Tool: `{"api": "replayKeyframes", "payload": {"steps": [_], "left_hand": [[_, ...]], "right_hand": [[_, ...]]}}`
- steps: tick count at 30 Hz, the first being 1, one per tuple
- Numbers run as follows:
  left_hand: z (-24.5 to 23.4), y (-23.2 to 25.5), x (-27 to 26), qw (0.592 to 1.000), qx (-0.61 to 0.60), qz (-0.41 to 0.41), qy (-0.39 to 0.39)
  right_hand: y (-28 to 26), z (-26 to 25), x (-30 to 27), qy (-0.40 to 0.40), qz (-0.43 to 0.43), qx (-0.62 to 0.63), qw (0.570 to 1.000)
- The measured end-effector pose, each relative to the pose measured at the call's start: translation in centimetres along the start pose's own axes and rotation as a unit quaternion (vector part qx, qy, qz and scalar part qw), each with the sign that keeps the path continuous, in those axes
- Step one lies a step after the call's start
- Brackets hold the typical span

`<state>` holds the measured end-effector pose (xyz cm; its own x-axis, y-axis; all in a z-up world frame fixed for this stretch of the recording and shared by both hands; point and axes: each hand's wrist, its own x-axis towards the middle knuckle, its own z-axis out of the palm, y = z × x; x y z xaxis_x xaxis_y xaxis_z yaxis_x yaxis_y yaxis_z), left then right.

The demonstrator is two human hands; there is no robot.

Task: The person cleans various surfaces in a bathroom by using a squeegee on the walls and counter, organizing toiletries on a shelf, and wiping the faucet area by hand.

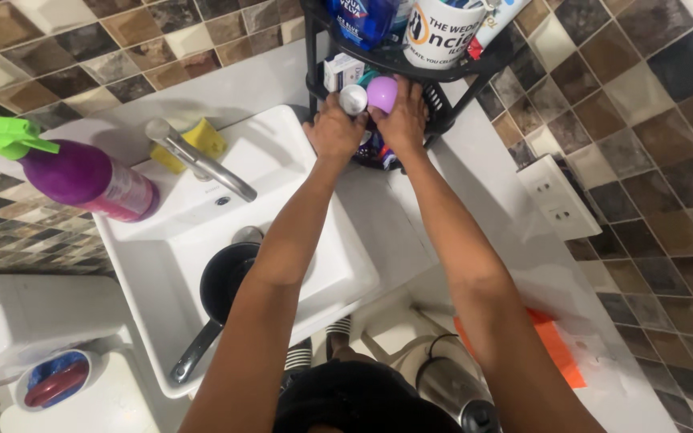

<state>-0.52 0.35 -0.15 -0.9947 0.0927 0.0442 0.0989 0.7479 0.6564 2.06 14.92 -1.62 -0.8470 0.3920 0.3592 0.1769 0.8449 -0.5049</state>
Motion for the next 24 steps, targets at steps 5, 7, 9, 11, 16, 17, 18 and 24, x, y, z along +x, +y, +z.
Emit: {"api": "replayKeyframes", "payload": {"steps": [5,7,9,11,16,17,18,24], "left_hand": [[0.8,-0.3,0.1,0.997,0.047,0.056,0.017],[0.7,-0.1,-0.2,0.995,0.045,0.086,0.03],[0.5,0.3,-0.5,0.992,0.044,0.114,0.042],[0.2,1.0,-0.5,0.988,0.067,0.137,0.031],[0.7,0.8,2.1,0.983,0.02,0.169,0.073],[1.3,0.5,2.9,0.974,0.01,0.204,0.097],[2.2,0.4,3.9,0.974,0.01,0.204,0.096],[6.7,-0.9,8.0,0.945,0.159,0.265,0.106]], "right_hand": [[1.2,-0.3,-1.1,0.035,-0.024,-0.004,0.999],[1.3,-1.0,-2.0,0.067,0.009,-0.056,0.996],[0.9,-1.4,-2.5,0.088,-0.019,-0.079,0.993],[0.6,-1.8,-2.7,0.111,-0.049,-0.1,0.988],[0.6,-1.9,-3.3,0.058,-0.13,-0.152,0.978],[0.6,-1.8,-3.2,0.058,-0.13,-0.151,0.978],[0.6,-1.7,-3.1,0.046,-0.107,-0.141,0.983],[-0.1,-1.5,-2.0,0.007,-0.052,-0.113,0.992]]}}
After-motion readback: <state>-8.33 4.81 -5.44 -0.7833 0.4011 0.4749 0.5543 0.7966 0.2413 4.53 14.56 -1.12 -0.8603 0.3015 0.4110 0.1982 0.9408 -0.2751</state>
